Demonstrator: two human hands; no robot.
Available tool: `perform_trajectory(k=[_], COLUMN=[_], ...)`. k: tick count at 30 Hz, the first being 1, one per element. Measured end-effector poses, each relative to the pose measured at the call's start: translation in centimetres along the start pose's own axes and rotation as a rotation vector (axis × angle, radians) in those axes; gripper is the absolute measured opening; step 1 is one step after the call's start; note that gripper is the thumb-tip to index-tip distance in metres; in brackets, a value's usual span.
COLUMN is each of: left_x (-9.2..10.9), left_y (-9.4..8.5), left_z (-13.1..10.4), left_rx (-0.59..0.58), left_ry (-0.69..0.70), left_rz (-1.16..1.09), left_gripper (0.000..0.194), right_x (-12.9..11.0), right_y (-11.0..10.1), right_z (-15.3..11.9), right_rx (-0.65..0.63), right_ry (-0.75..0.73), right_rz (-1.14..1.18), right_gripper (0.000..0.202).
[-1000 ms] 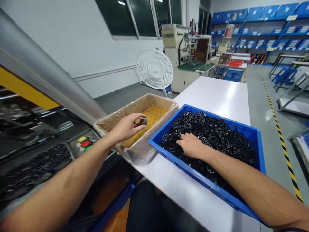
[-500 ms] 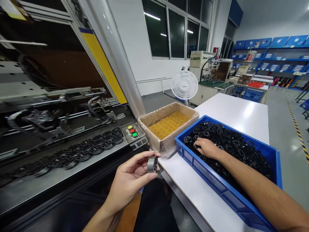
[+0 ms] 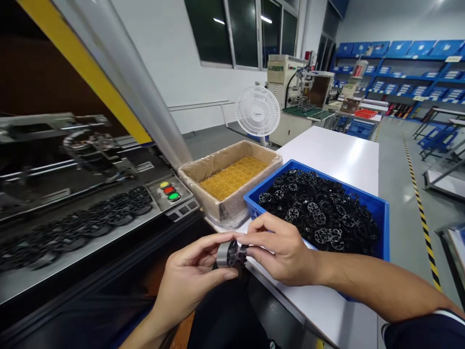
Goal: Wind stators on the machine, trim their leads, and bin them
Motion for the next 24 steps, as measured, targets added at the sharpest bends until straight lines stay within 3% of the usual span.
perform_trajectory(k=[4, 8, 14, 20, 24], left_x=[-0.6, -0.6, 0.1, -0.2, -0.5], left_y=[0.9, 0.9, 0.7, 0.4, 0.1], left_z=[0.3, 0.4, 0.1, -0.2, -0.2], left_rx=[-0.042, -0.006, 0.047, 0.026, 0.037], left_ry=[-0.029, -0.035, -0.006, -0.081, -0.087], left_rz=[-0.031, -0.003, -0.028, -0.102, -0.133], left_gripper=[0.046, 0.045, 0.048, 0.048, 0.050], right_x=[1.1, 1.3, 1.3, 1.1, 0.9], right_y=[0.4, 0.6, 0.7, 0.7, 0.7], right_z=[-0.5, -0.6, -0.6, -1.1, -1.2], right_rx=[0.047, 0.064, -0.033, -0.020, -0.028], right_ry=[0.015, -0.016, -0.161, -0.345, -0.333], right_rz=[0.007, -0.013, -0.065, -0.254, -0.251], right_gripper=[0.018, 0.015, 0.034, 0.029, 0.026])
Point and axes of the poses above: each hand's wrist, its own z-axis towards the middle knuckle, its own y-axis out of the palm, x = y × z, the point moved 3 cm from there along z, towards the middle knuckle, and after that the axes turned 9 degrees about -z, right-handed, at the moved point
